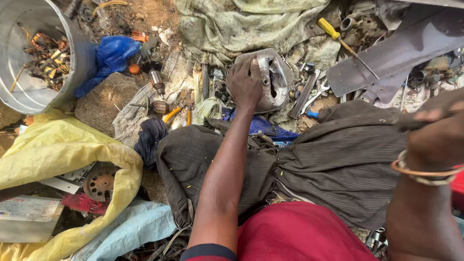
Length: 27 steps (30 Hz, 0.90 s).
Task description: The person sits on the ground and uses a hammer and chisel to strike and shape a metal component. They repeatedly reposition the object, inspect it, and continue hammering to modify its form.
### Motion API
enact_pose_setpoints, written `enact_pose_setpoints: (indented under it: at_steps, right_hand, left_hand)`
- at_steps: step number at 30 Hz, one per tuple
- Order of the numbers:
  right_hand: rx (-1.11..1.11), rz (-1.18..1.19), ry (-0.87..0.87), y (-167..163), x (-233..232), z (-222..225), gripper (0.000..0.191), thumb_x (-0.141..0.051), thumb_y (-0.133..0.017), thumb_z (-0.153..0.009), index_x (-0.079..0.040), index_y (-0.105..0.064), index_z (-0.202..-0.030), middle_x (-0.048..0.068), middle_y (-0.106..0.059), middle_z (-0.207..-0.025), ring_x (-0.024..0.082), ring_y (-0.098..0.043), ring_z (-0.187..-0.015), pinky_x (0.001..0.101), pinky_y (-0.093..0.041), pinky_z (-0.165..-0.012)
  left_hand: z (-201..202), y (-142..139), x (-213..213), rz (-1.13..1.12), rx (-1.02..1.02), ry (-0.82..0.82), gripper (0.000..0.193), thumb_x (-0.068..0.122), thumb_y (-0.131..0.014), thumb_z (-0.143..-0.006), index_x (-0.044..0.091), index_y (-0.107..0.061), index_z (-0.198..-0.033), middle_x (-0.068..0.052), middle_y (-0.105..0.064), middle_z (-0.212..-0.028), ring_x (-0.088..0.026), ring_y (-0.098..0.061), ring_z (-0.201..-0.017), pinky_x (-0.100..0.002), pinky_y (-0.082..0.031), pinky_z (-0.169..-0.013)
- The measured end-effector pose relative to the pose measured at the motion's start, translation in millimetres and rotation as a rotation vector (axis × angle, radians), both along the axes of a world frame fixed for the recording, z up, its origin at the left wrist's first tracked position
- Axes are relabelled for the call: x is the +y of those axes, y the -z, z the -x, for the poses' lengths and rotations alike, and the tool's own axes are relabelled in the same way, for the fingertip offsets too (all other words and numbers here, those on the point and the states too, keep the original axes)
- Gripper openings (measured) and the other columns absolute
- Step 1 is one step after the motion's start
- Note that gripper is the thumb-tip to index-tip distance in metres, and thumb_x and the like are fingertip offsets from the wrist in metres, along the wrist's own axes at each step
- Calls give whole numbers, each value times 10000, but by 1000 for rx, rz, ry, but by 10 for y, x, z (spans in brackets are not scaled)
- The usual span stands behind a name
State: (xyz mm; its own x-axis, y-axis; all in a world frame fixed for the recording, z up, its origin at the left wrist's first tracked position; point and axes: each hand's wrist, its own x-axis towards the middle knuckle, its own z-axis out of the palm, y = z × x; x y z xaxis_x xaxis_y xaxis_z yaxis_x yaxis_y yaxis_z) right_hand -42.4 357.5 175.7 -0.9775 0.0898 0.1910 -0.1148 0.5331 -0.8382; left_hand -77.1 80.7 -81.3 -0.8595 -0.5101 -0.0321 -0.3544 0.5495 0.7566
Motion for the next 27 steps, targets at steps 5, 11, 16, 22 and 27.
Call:
enact_pose_setpoints:
  at_steps: [5,11,16,22,27]
  right_hand:
    - [-277,21,-165,733,-576,-341,169,-101,-686,-967,-45,-563,-1069,-18,-527,-678,76,-494,-478,267,-410,-368]
    - [-906,229,-181,2155,-791,-977,245,-88,-688,-883,-79,-548,-1084,-24,-472,-581,85,-446,-393,265,-376,-323]
    - [-1011,438,-197,2039,-355,-789,261,-115,-720,-898,-60,-509,-1041,-25,-453,-597,73,-413,-403,264,-336,-316]
    - [-1071,369,-188,2013,-442,-661,241,-174,-730,-922,-154,-511,-1019,-27,-506,-622,58,-470,-427,248,-402,-343]
    - [-1008,567,-11,1926,-946,-835,253,-208,-739,-929,-93,-515,-901,13,-460,-583,86,-397,-391,253,-333,-317]
  left_hand:
    - [-4,-54,-56,-7,27,-15,436,427,-415,-1050,211,-700,-1300,-62,-668,-1395,-322,-503,-1381,-560,-238,-1203]
    - [-70,-167,-61,7,-151,-47,462,449,-435,-1062,180,-740,-1282,-111,-726,-1252,-294,-573,-1317,-472,-364,-1190]
    - [-11,-151,251,123,18,109,416,397,-409,-1076,170,-680,-1295,-72,-717,-1304,-286,-558,-1307,-518,-299,-1216]
    - [1,-336,573,196,17,138,422,380,-474,-1038,184,-620,-1382,-68,-590,-1461,-314,-468,-1393,-541,-278,-1174]
    - [81,-398,389,225,-21,211,414,359,-501,-1013,199,-622,-1374,-54,-596,-1442,-305,-484,-1368,-562,-302,-1138]
